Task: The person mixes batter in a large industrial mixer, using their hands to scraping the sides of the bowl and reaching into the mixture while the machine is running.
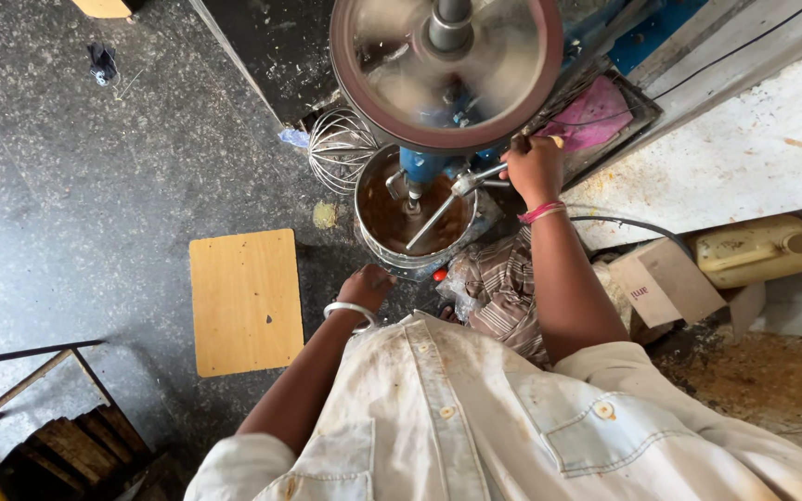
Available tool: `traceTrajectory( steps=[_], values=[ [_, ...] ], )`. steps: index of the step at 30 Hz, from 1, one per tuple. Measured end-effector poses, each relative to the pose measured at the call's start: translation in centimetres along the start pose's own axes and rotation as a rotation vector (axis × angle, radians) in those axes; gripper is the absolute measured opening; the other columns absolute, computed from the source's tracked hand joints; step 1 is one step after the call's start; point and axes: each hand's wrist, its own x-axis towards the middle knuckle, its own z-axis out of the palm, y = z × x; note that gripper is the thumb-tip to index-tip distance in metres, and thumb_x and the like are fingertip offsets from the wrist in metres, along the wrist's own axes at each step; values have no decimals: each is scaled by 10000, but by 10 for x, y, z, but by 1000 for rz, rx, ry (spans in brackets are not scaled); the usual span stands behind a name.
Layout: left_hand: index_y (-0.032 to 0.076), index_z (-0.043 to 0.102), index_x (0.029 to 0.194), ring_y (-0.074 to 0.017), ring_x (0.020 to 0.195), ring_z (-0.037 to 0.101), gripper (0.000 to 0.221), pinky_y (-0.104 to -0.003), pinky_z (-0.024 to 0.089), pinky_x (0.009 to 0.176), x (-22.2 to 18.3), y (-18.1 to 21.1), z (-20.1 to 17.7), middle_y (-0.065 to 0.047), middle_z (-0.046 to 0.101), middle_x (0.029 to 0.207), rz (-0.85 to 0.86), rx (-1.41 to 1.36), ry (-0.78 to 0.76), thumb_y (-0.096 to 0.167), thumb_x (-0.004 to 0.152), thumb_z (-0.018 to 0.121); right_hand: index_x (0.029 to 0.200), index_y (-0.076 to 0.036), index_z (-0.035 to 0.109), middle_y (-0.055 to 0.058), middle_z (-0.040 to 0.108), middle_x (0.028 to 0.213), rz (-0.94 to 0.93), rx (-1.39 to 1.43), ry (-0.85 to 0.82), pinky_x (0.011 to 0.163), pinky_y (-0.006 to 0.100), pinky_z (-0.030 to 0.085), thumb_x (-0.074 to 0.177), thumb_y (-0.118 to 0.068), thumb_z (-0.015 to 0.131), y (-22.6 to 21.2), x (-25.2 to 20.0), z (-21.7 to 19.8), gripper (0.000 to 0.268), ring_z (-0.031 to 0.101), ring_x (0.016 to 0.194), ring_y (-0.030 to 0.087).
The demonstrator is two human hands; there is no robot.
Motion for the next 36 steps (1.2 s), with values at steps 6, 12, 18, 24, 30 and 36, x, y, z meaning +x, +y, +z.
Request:
traceTrajectory(
  steps=[6, 12, 18, 24, 30, 36],
  values=[
    [23, 465, 1434, -440, 1162, 616, 861, -485, 500, 962, 75, -1, 44, -267, 623, 1279, 137, 3, 45, 474, 783, 802, 799, -57, 754, 99, 745, 691, -37, -126, -26, 593, 351, 580, 1030, -307, 583, -21, -14, -10, 381, 738, 588, 203],
    [56, 591, 1345, -400, 1166, 666, 786, -470, 522, 998, 100, 33, 59, -230, 698, 1218, -29, 4, -149, 554, 769, 789, 816, -126, 756, 142, 738, 765, -299, -796, 135, 620, 499, 572, 1002, -394, 609, -28, -25, -6, 358, 720, 699, 376],
    [-16, 674, 1196, -420, 1062, 704, 673, -490, 569, 907, 98, 68, 29, -268, 711, 1140, 11, 334, -232, 574, 874, 674, 881, -107, 746, 179, 736, 820, -166, -719, 160, 661, 544, 573, 1029, -335, 536, 1, 12, -7, 343, 712, 753, 420],
    [20, 747, 1002, -416, 882, 724, 480, -498, 575, 811, 56, 111, -16, -240, 735, 928, 172, 236, -100, 476, 869, 679, 878, -42, 733, 238, 720, 871, -168, -512, 259, 716, 575, 534, 1059, -310, 499, 63, 59, -1, 399, 685, 825, 464],
    [5, 689, 906, -341, 757, 741, 352, -436, 578, 707, 25, 156, -51, -169, 753, 794, 430, -68, -39, 351, 873, 742, 873, -4, 714, 249, 700, 794, -38, -174, 169, 634, 522, 539, 1024, -239, 518, 128, 97, 15, 341, 700, 741, 423],
    [26, 658, 866, -230, 735, 778, 289, -363, 603, 685, 15, 164, -60, -99, 758, 770, 449, -281, -102, 286, 985, 620, 780, 61, 654, 211, 650, 620, 164, -73, 57, 510, 439, 537, 1076, -228, 504, 164, 121, 34, 440, 685, 534, 336]
  ],
)
